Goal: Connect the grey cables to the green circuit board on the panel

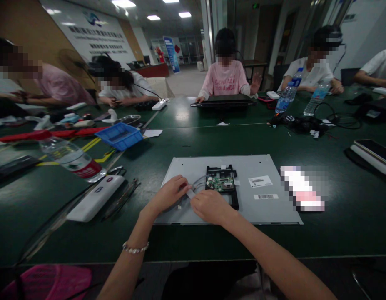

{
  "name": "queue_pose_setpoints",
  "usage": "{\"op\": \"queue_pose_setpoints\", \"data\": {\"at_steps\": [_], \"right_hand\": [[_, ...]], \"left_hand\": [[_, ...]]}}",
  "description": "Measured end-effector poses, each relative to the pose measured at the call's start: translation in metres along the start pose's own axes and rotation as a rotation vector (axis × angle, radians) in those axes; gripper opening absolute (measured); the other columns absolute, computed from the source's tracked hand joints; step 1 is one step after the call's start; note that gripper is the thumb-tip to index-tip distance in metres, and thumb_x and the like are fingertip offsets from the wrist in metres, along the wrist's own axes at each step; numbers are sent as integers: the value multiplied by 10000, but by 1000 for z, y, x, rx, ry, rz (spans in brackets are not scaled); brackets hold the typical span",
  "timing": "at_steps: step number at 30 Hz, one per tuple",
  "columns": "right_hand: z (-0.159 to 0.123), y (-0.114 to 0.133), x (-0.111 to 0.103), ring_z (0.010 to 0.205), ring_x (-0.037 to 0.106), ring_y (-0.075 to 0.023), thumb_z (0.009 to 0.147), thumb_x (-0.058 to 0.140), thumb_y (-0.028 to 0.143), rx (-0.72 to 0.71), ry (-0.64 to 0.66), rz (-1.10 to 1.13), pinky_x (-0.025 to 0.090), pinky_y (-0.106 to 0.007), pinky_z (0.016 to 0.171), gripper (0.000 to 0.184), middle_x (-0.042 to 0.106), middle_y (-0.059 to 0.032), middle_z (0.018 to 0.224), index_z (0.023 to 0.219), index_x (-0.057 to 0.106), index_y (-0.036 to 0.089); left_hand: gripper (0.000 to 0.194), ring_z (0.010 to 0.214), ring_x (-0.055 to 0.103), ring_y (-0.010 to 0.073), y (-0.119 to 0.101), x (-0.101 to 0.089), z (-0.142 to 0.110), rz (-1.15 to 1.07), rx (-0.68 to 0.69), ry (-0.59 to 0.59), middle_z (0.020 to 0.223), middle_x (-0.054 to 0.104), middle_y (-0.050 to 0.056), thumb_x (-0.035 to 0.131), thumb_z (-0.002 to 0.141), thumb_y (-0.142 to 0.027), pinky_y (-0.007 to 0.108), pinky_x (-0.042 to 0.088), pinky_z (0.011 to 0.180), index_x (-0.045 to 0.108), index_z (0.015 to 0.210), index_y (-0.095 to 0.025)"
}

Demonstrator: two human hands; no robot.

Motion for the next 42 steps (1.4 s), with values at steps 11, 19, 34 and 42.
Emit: {"op": "queue_pose_setpoints", "data": {"at_steps": [11,19,34,42], "right_hand": [[-2,-2,-6,938,556,-181,900,442,190,-25,-65,55,424,-308,845,182,640,-94,896,950,609,137],[-1,-2,-10,903,566,-172,910,431,196,-25,-89,77,425,-306,828,195,647,-86,901,947,614,144],[-101,-179,-39,744,585,-180,822,515,441,787,-166,223,457,-312,677,361,611,-104,922,991,613,137],[-96,-160,-17,731,593,-176,717,622,459,682,27,424,446,-289,633,314,650,-61,822,849,643,175]], "left_hand": [[224,717,548,178,10,-4,-3,-3,-62,-42,801,553,21,475,878,-356,295,406,684,515,1032,-198],[224,851,580,188,3,-2,-1,-86,-21,-9,930,612,37,366,879,-185,310,428,761,521,1036,-219],[313,980,535,263,40,-9,-7,267,-198,-117,1053,585,124,335,888,-111,386,369,843,494,1151,-167],[346,942,521,261,33,-13,-7,321,-186,-129,1041,578,120,352,885,-159,376,375,791,489,1203,-177]]}}
Point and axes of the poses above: each hand's wrist, its own z-axis towards the middle knuckle, its own x-axis out of the palm, y = z × x, the point moved 10 cm from there along z, towards the middle knuckle
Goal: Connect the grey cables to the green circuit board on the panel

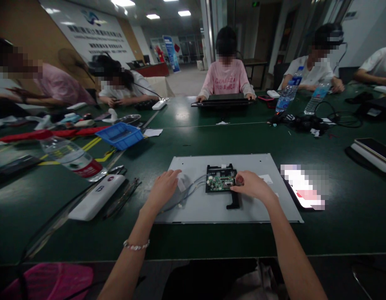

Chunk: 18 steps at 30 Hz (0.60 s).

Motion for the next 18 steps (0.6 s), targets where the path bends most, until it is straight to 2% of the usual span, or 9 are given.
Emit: {"op": "queue_pose_setpoints", "data": {"at_steps": [6,13,18], "right_hand": [[0,-3,2,731,609,-180,725,611,447,36,61,84,451,-291,645,278,668,-46,799,801,660,185],[0,-4,1,757,616,-190,753,569,459,80,54,132,448,-293,647,287,673,-51,833,806,656,191],[-2,-7,1,755,622,-195,740,595,466,121,58,144,447,-295,637,382,670,-50,854,1001,594,187]], "left_hand": [[348,964,543,238,-1,-1,2,-1,-10,22,1046,591,100,312,906,-159,363,388,819,489,1205,-184],[326,967,565,214,4,-3,2,-63,-55,13,1050,608,86,291,922,-166,346,396,840,523,1149,-186],[338,992,551,222,4,-1,1,-43,-63,22,1070,604,96,303,913,-156,351,398,840,523,1168,-183]]}}
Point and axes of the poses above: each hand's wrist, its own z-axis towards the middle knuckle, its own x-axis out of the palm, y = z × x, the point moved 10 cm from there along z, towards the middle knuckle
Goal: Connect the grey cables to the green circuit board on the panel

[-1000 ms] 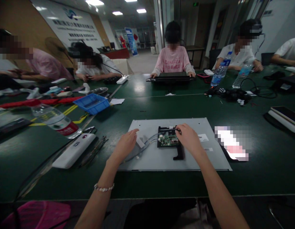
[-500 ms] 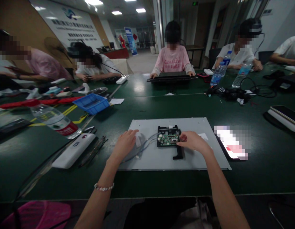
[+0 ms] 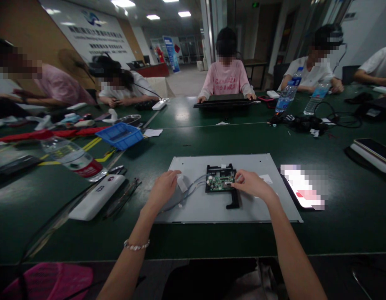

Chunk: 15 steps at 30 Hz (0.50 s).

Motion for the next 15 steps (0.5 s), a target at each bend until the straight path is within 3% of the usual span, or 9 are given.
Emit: {"op": "queue_pose_setpoints", "data": {"at_steps": [5,15], "right_hand": [[-1,-1,2,723,618,-186,748,599,485,17,20,-11,443,-295,618,572,667,-54,898,1229,487,197],[1,6,-2,759,608,-178,762,573,477,-53,-17,-60,459,-292,658,339,661,-46,900,938,648,196]], "left_hand": [[336,998,546,225,-1,1,0,3,-3,2,1064,600,95,316,908,-151,355,402,840,517,1176,-184],[350,995,541,226,-3,1,0,-14,12,3,1066,577,90,321,898,-146,360,411,843,492,1201,-192]]}}
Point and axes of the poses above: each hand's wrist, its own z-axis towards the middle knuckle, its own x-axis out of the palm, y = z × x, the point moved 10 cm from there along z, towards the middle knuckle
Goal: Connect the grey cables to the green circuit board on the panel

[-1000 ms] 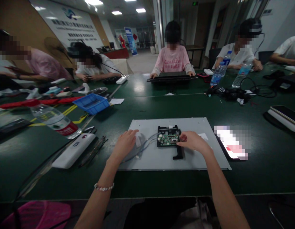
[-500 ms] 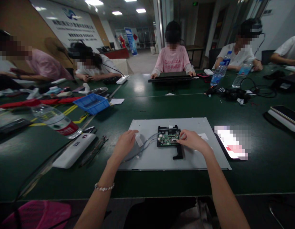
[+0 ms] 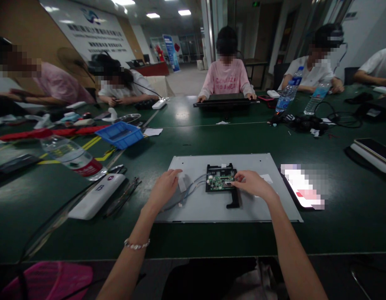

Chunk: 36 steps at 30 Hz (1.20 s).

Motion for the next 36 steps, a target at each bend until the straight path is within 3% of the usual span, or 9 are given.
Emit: {"op": "queue_pose_setpoints", "data": {"at_steps": [9,23,28,33,36], "right_hand": [[2,0,-2,777,608,-180,792,543,409,-57,-26,18,466,-304,699,264,661,-54,922,899,656,196],[3,-6,-6,782,611,-177,729,565,273,-38,-86,-23,464,-291,718,145,647,-54,896,796,654,180],[3,-24,-11,644,621,-155,739,525,223,54,-59,69,461,-267,618,134,668,-31,748,802,632,174],[1,-50,-40,717,625,-180,726,535,212,154,-243,-165,438,-284,659,135,678,-49,784,798,646,186],[0,-60,-46,774,620,-200,735,534,213,198,-276,-265,427,-305,710,130,679,-59,798,782,654,197]], "left_hand": [[427,1128,459,262,1,0,-2,-14,-17,-88,1269,443,117,405,861,-180,416,396,919,398,1288,-187],[426,1189,427,268,-2,3,-3,-5,7,-59,1337,393,122,400,873,-189,439,384,955,384,1299,-195],[427,1201,418,269,-2,2,-3,-12,6,-74,1348,389,124,391,881,-192,448,372,966,373,1308,-193],[401,1237,385,265,-7,-1,-3,-16,32,-84,1364,381,123,379,914,-250,450,338,1002,370,1311,-194],[417,1308,302,253,-20,-6,-3,-38,113,-70,1420,326,110,359,938,-321,444,277,1056,346,1338,-204]]}}
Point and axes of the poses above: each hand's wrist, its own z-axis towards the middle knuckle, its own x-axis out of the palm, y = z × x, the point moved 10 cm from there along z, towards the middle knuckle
